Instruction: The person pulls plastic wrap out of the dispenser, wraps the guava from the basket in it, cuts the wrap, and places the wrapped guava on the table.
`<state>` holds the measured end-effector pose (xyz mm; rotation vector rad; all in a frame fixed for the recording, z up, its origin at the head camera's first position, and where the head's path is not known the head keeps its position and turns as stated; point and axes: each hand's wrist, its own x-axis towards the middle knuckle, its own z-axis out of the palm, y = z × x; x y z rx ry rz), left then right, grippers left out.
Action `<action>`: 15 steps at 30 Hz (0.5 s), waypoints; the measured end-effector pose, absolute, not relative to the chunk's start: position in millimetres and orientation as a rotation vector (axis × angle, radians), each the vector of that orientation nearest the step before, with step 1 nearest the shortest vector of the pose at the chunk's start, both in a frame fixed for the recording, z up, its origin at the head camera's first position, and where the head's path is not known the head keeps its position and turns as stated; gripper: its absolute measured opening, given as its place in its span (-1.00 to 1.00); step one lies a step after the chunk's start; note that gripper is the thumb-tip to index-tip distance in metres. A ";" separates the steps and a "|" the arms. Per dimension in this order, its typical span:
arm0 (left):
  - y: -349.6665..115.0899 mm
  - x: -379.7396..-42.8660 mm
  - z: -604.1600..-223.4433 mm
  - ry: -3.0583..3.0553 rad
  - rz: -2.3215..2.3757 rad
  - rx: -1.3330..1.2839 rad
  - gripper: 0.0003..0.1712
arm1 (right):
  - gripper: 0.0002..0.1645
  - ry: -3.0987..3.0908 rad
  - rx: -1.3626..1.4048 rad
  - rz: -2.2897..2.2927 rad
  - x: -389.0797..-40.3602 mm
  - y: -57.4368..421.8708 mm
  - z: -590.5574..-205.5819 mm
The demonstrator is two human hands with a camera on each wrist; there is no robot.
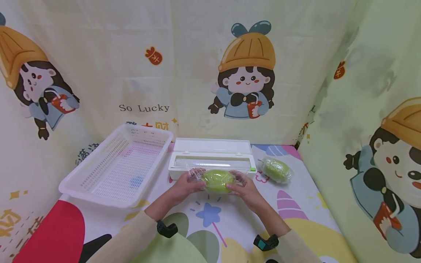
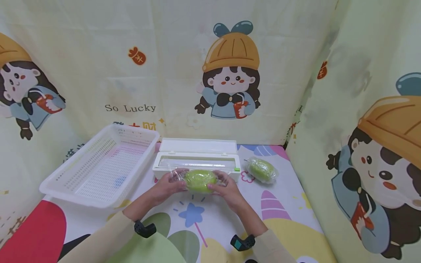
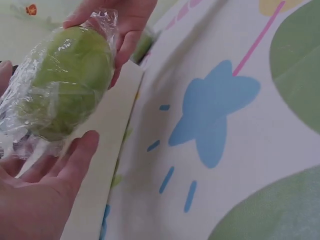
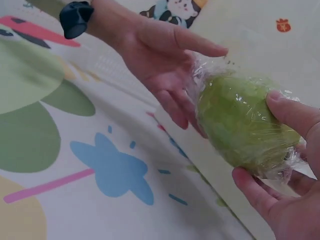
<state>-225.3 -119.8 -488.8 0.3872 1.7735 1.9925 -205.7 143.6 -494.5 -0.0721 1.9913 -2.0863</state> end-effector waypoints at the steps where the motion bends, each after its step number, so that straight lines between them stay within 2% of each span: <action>1: -119.6 -225.8 -489.2 1.755 1.994 0.371 -0.36 | -0.26 2.008 -0.072 -2.083 -205.8 143.9 -494.7; 7: -116.4 -229.5 -492.5 1.713 1.971 0.331 -0.46 | -0.22 2.140 -0.088 -2.029 -204.1 146.3 -496.1; 15: -110.8 -230.9 -494.0 1.741 1.913 0.311 -0.40 | -0.21 2.151 -0.141 -2.040 -201.4 147.4 -497.8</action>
